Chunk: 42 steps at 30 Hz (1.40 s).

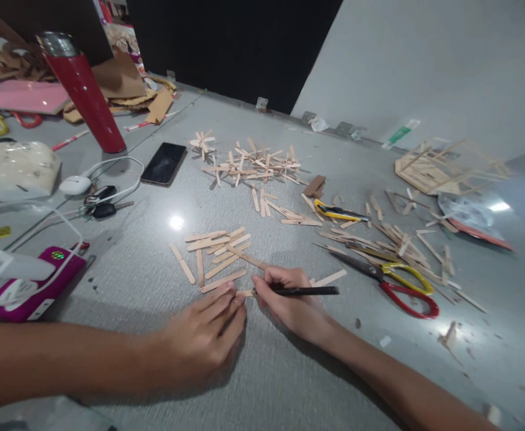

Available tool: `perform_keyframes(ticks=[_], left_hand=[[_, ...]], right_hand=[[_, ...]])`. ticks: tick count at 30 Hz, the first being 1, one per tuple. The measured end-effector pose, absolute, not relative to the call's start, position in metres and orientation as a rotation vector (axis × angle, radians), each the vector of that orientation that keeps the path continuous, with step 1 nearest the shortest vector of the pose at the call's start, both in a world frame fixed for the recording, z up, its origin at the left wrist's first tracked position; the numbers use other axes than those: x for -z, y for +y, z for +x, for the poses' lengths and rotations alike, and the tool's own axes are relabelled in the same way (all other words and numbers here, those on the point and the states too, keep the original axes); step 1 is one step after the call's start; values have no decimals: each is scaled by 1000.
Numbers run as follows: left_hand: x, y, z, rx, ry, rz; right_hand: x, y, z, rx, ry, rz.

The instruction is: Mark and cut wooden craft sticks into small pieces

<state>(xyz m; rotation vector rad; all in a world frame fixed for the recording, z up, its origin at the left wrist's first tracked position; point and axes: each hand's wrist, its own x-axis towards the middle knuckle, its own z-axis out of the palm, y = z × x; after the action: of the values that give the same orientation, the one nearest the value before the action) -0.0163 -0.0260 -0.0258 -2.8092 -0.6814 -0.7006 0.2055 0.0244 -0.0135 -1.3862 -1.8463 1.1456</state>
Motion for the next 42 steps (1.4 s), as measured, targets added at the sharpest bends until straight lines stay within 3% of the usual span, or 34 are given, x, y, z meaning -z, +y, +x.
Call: perform_keyframes(ticks=[42], left_hand=[[28,-24,-16,798,-726,-2794]], right_hand=[[7,28,208,-1201,-1745,-1371]])
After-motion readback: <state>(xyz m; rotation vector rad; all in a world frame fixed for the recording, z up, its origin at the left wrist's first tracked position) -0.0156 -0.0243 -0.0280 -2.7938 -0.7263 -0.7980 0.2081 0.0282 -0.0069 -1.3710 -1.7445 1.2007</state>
